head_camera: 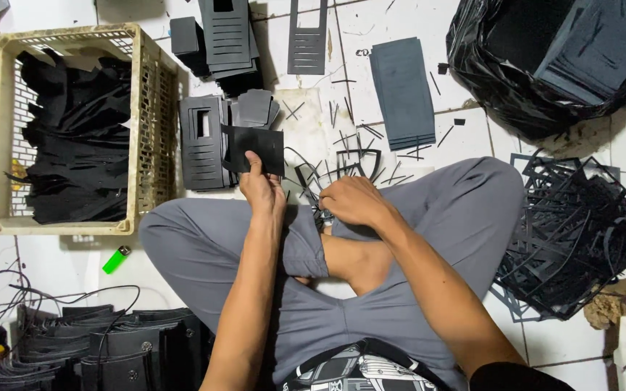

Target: Removing excess material from die-cut black components by hand.

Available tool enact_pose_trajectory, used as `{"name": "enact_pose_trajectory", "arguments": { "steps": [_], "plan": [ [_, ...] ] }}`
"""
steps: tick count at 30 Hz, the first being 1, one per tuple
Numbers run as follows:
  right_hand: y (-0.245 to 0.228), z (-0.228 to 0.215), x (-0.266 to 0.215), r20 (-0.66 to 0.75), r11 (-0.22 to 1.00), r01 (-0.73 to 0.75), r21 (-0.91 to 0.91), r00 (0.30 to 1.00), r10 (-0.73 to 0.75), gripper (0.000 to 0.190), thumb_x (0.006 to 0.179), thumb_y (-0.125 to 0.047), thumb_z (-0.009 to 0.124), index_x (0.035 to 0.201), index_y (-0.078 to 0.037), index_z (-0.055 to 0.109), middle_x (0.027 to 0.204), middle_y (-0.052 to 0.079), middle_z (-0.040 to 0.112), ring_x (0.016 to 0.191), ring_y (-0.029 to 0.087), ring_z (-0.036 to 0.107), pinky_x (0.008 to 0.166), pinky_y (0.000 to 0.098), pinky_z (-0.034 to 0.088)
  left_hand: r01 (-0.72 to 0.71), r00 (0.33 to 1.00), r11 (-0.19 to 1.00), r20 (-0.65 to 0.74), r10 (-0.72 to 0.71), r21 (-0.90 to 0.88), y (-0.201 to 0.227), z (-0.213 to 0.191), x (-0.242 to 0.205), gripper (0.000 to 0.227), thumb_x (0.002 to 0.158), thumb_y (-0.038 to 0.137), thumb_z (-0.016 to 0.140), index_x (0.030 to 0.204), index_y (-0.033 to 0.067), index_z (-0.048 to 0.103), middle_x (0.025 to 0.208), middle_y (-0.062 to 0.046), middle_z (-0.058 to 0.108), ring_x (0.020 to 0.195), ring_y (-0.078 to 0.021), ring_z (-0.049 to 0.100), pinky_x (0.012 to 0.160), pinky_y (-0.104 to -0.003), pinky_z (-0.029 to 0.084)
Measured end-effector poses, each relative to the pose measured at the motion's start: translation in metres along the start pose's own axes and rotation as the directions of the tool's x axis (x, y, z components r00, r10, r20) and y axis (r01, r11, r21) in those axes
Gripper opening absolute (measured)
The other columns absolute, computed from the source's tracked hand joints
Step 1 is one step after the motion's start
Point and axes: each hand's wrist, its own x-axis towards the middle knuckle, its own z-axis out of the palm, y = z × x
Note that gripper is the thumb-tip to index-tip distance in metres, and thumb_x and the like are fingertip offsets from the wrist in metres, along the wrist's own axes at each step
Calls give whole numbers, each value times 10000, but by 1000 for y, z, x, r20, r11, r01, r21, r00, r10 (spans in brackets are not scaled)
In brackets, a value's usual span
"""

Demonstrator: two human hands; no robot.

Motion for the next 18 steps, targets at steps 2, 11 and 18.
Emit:
{"name": "enact_pose_trajectory", "arguments": {
  "steps": [2,11,18],
  "plan": [
    [17,7,-3,25,998,-21,-61,999,23,377,850,-342,485,875,-154,811,860,213,756,941,451,721,834,555,536,-81,996,997,-38,80,-6,36,11,2,325,916,372,786,976,78,661,817,-124,726,733,-205,743,702,-342,674],
    [22,-29,-25,-106,1000,12,2,994,-12,478,844,-204,604,1258,15,700,1256,298,662,1240,494,585,1057,596,424,-190,937,961,330,116,202,54,37,-37,334,970,411,730,1014,81,704,878,-111,765,802,-190,776,751,-357,653],
    [61,6,5,-460,716,315,623,888,10,388,1064,-335,555,1335,-84,673,1279,138,681,1243,304,616,1057,436,469,-350,722,755,673,-160,555,68,67,-119,268,949,293,786,1045,45,751,844,-26,697,784,-114,627,709,-283,564]
  ]
}}
